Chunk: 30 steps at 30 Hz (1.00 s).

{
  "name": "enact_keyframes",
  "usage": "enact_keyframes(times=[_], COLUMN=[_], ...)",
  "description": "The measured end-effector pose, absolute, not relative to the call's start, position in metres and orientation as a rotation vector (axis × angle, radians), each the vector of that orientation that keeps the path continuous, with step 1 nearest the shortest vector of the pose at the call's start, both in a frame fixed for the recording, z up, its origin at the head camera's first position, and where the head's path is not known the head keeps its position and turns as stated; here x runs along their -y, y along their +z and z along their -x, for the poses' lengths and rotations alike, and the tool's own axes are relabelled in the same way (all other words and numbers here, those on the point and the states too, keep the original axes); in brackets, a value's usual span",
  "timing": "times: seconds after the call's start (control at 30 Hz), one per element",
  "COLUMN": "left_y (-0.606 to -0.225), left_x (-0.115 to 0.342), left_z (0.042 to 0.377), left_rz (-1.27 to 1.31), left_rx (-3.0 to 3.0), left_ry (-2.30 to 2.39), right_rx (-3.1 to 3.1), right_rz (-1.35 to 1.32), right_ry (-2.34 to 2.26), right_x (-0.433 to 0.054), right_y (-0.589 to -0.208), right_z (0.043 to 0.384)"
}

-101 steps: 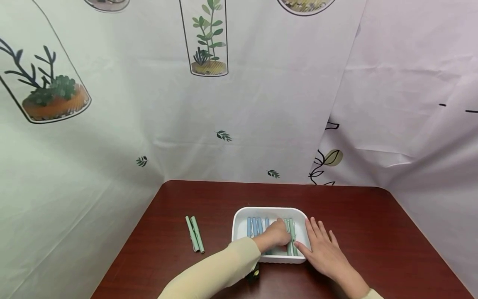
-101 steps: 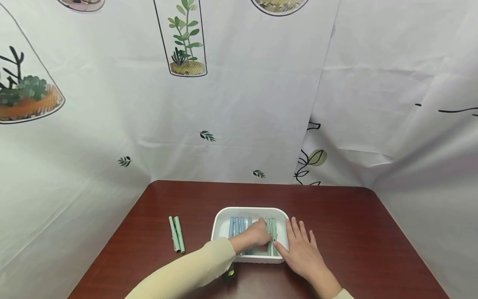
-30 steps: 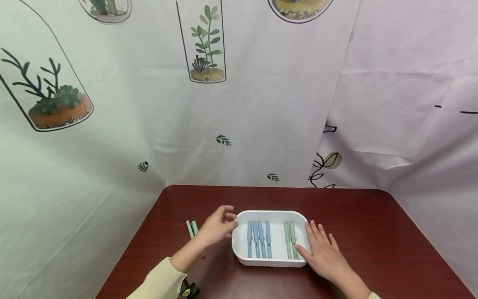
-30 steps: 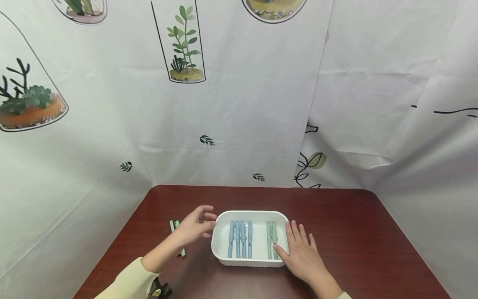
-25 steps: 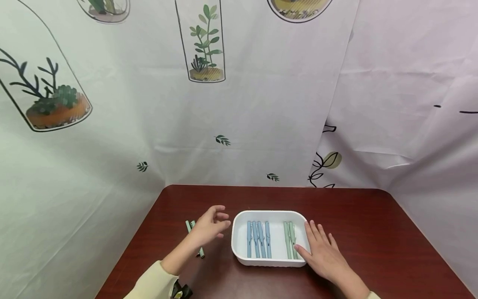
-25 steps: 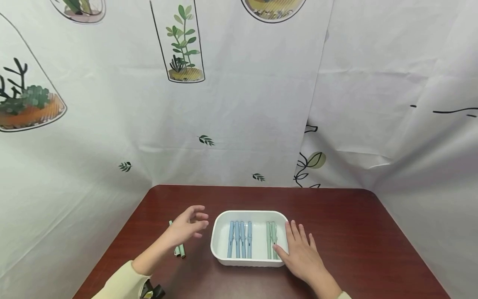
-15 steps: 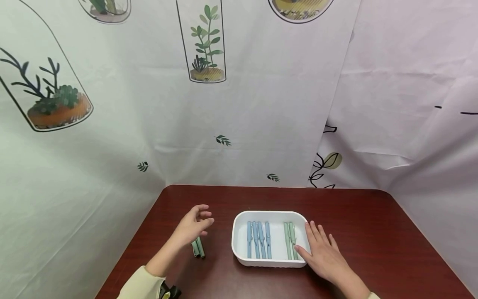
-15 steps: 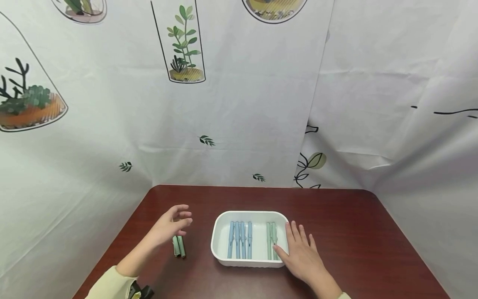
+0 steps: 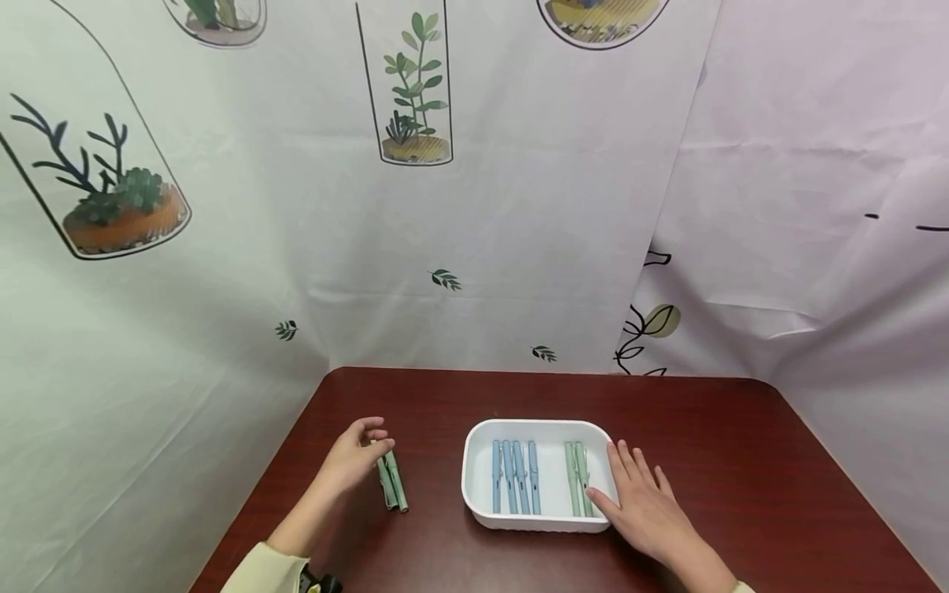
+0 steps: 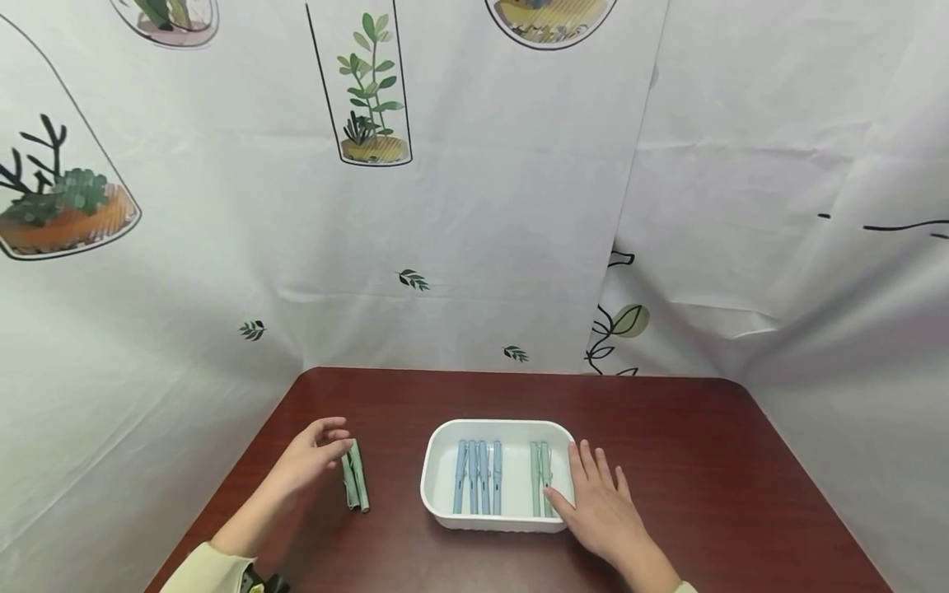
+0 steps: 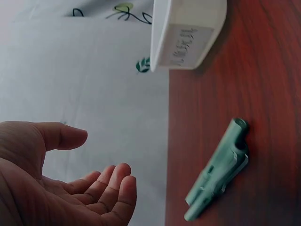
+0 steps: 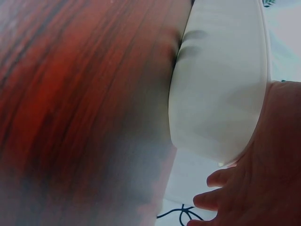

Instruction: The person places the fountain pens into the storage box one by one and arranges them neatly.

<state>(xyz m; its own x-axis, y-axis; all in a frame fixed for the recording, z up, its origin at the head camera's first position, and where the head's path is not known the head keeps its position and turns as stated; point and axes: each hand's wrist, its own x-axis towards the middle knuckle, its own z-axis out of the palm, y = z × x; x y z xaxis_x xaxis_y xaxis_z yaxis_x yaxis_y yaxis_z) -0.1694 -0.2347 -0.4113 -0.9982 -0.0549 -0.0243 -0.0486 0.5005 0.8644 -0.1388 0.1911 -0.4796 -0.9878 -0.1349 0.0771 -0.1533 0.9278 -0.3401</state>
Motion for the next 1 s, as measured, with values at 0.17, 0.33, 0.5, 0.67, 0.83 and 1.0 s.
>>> enact_keyframes(times=[0.17,0.33,0.5,0.67,0.83,1.0], left_y=[-0.418,-0.422,-0.426,-0.43,-0.435,-0.444], left_x=[0.244,0.25,0.254,0.259,0.261,0.26], left_z=[0.172,0.173,0.176,0.179,0.181,0.184], left_rz=[-0.142,-0.193,-0.226,-0.243,-0.271,-0.277], left_rx=[2.697,2.676,2.669,2.679,2.696,2.751], left_ry=[-1.591,-1.646,-1.647,-1.641,-1.605,-1.501], right_rx=[3.033,3.022,3.021,3.014,3.021,3.027], right_rz=[-0.228,-0.226,-0.225,-0.231,-0.233,-0.228], right_ry=[0.533,0.537,0.539,0.53,0.54,0.545], right_x=[-0.191,-0.191,-0.192,-0.192,-0.191,-0.192], right_y=[-0.481,-0.481,-0.481,-0.481,-0.48,-0.481], right_z=[0.139,0.139,0.14,0.14,0.14,0.139])
